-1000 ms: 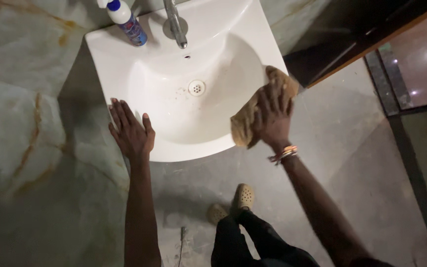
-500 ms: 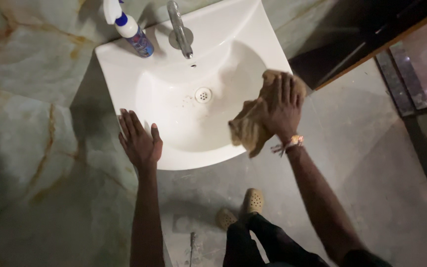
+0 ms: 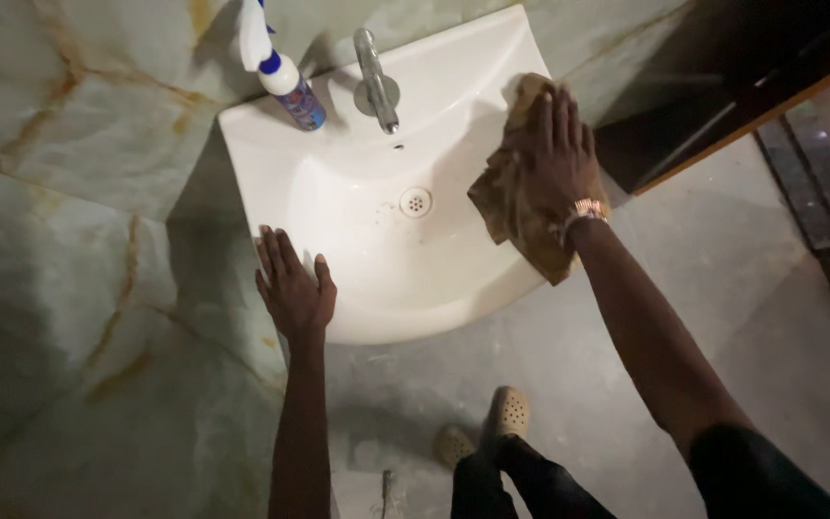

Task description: The person wipes the exterior rim and interior bowl of a white porcelain sink using a brown cloth, occasionally spraying the surface from a cleaning bottle and wiping the faucet.

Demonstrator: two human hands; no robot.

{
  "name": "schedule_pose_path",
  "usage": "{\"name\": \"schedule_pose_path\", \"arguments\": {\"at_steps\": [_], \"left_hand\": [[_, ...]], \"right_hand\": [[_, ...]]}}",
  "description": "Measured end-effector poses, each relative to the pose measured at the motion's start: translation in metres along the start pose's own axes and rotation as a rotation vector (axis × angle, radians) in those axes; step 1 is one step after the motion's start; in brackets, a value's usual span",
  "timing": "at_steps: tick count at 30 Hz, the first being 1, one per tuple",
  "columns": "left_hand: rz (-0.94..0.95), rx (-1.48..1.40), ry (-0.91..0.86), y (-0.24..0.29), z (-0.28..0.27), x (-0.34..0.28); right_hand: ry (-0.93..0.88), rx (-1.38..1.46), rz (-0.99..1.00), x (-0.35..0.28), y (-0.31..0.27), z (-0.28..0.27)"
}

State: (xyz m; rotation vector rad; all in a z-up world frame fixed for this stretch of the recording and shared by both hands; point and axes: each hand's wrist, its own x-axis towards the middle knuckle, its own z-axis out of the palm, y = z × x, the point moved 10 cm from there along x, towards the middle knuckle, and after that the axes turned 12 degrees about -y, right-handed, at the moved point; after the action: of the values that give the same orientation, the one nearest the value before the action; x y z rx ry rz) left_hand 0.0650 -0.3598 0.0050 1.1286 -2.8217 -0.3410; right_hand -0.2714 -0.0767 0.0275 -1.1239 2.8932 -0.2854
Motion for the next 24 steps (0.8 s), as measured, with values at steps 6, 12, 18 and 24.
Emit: {"name": "schedule_pose_path", "arguments": {"at_steps": [6, 12, 18, 24], "left_hand": [[-0.01, 0.049, 0.008, 0.002, 0.001, -0.001], [-0.005, 0.127, 0.038, 0.008, -0.004, 0.0], [-0.006, 0.126, 0.019, 0.014, -0.01, 0.0], [0.015, 0.144, 0.035, 0.008, -0.008, 0.006]], "right_hand": [[-0.085, 0.077, 0.136, -0.076, -0.005, 0.003], [0.031, 0.172, 0.25, -0.105, -0.003, 0.004], [0.039, 0.039, 0.156, -0.06, -0.002, -0.002], [-0.048, -0.002, 0.068, 0.025, -0.003, -0.006]]}}
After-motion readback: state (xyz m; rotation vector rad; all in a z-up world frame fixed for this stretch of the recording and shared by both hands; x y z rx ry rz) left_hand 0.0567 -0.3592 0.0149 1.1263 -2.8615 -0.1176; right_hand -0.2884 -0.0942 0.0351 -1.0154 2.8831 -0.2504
